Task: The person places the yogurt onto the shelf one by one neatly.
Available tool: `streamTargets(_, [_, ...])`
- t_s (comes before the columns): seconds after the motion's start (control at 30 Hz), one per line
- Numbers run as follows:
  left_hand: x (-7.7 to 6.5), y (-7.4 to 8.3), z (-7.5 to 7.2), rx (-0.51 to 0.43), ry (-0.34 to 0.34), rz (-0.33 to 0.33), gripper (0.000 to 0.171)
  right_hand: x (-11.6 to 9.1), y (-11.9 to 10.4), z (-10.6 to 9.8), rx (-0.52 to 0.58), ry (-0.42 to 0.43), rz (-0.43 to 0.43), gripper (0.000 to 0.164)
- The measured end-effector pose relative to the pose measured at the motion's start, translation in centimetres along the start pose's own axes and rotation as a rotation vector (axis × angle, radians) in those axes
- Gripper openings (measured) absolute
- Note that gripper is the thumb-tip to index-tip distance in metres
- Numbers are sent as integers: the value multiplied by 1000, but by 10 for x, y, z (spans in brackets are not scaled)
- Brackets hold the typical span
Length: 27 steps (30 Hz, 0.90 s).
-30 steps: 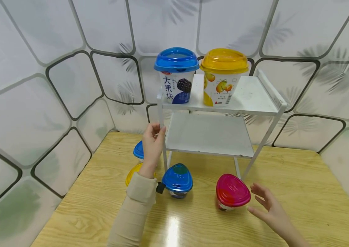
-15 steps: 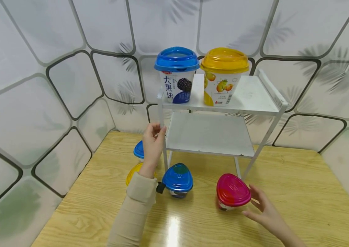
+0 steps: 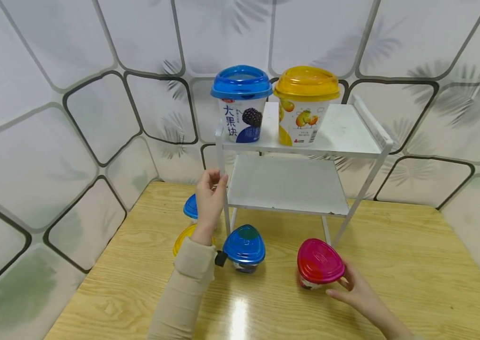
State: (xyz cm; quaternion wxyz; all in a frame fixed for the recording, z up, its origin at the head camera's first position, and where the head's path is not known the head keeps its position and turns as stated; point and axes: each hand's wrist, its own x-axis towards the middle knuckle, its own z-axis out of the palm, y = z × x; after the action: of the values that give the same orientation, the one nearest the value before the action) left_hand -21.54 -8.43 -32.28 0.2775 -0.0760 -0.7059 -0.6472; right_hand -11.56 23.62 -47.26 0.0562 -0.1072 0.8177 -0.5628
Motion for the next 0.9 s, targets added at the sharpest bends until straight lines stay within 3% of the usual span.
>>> streamTargets(0.2, [0, 0, 0, 2, 1, -2, 13, 7, 5, 3, 37, -41, 86, 82])
streamTargets(0.53, [1, -2, 0, -7, 2, -9, 13, 12, 12, 9, 50, -21, -3, 79])
streamTargets(0.9, [0, -2, 0, -8, 7, 11, 13, 17, 12, 12, 36, -4, 2, 79])
